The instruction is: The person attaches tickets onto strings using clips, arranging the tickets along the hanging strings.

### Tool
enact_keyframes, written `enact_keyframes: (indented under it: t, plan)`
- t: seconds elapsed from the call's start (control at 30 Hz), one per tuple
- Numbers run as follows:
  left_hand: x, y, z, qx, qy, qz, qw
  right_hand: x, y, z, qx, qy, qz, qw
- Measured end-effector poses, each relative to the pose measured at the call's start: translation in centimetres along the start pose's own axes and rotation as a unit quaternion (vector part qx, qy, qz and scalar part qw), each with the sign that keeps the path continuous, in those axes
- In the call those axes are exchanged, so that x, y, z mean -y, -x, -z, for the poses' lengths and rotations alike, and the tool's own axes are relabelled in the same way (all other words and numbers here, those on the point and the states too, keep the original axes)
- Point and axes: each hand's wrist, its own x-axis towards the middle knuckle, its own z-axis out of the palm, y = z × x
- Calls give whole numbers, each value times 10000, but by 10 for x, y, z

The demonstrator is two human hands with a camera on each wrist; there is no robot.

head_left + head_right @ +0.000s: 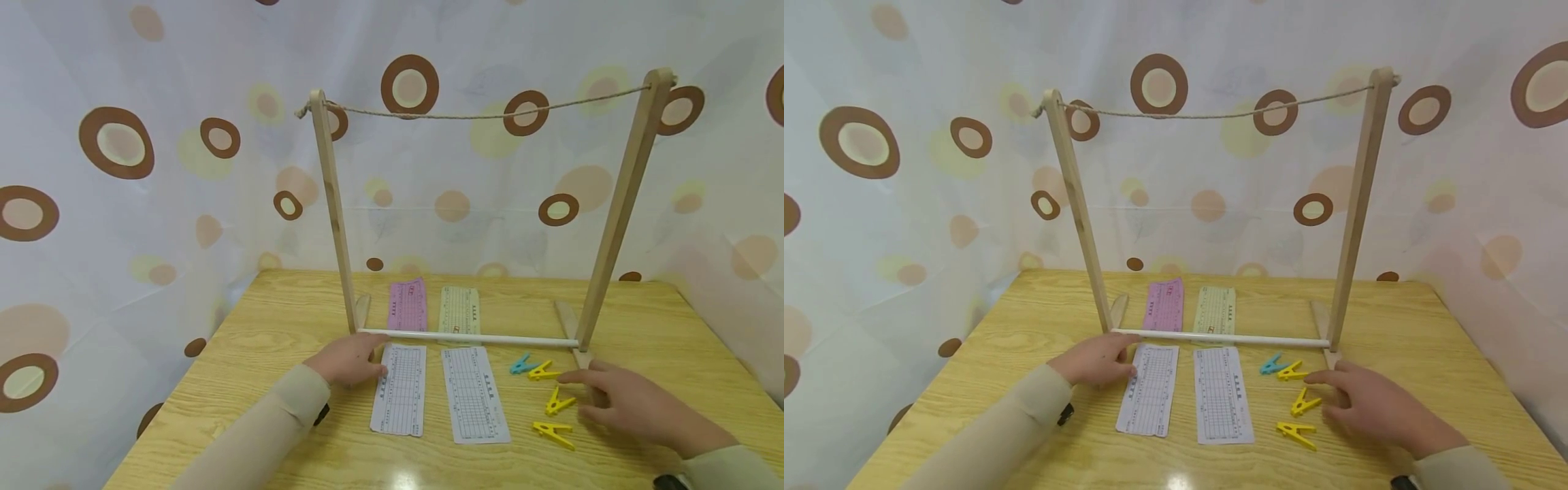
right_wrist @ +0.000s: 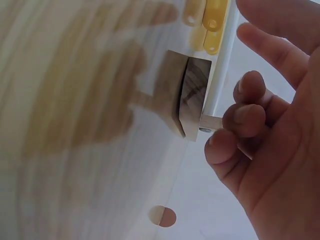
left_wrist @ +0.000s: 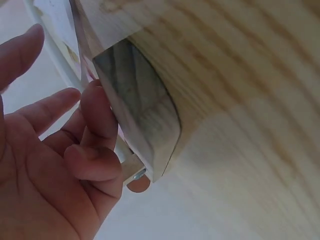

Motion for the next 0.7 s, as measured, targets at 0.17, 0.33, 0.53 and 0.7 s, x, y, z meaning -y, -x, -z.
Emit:
enact_keyframes:
  t: [0.17,0.33,0.53,0.7]
  plan:
    - [-2,-9,-3,100,-230,136,9996,-1,-2,-2,242,-63,102,9996]
    - [-5,-15,-5,42,-659,109,9978,0,-5,-2,363,-113,164,9991]
    - [-5,-16,-5,21,-494,192,9986,3,-8,-1,476,-137,120,9987]
    - [-6,-14,-2,52,-66,137,9999,6,-10,0,552,-196,-79,9983]
